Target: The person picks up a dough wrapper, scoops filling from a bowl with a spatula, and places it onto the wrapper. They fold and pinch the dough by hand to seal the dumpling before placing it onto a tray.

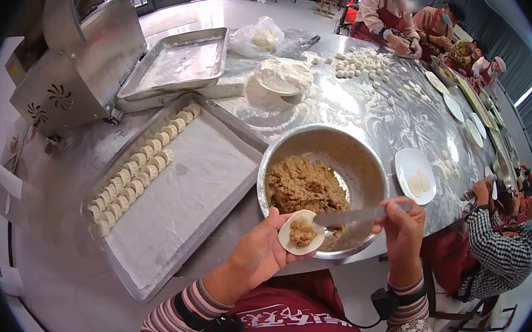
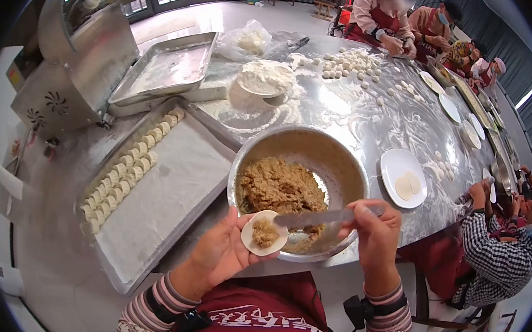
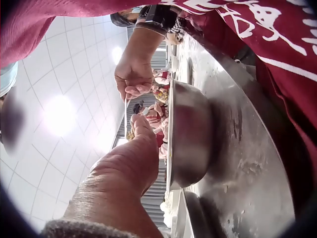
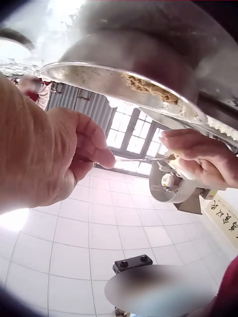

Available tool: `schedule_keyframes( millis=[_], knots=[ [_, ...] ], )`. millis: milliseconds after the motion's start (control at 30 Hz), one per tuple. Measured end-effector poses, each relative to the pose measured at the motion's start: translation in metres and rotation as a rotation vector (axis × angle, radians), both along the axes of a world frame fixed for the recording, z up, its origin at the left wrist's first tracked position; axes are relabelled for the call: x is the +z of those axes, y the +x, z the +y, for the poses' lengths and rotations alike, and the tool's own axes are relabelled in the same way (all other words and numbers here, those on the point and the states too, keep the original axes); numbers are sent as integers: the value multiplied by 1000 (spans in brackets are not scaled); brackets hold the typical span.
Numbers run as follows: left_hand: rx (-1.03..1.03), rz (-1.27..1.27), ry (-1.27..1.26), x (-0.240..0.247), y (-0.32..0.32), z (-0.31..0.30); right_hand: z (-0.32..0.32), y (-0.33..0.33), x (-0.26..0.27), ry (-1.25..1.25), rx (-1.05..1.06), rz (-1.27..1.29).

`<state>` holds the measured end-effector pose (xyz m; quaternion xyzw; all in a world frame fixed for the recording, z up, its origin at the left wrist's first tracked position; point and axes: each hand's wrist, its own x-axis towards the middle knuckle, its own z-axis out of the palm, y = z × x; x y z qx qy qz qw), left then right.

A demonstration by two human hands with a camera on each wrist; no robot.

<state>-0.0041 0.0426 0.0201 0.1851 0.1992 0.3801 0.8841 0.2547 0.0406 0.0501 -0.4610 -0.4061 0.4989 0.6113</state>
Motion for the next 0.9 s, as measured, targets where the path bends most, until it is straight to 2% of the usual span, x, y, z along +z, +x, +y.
schedule_keyframes(
  millis=[133,300,467,600,700,833,900],
  knots=[
    [-20,-26,2,-1,2,-2,-11,-13,-5,-42,143,38],
    [-2,-3,-19,0,3,-5,-6,-11,-11,-47,120,-50],
    [56,9,-4,-1,2,-5,-3,-3,-14,-11,-11,63],
    [30,-24,10,-1,3,-5,-8,-14,-12,-6,62,64],
    [19,8,32,1,4,-8,-8,-21,-13,2,123,-91],
    [56,16,22,-2,1,-8,0,-10,-8,-8,7,26],
    [59,12,8,0,0,-8,0,-9,-7,-20,48,47]
  ],
)
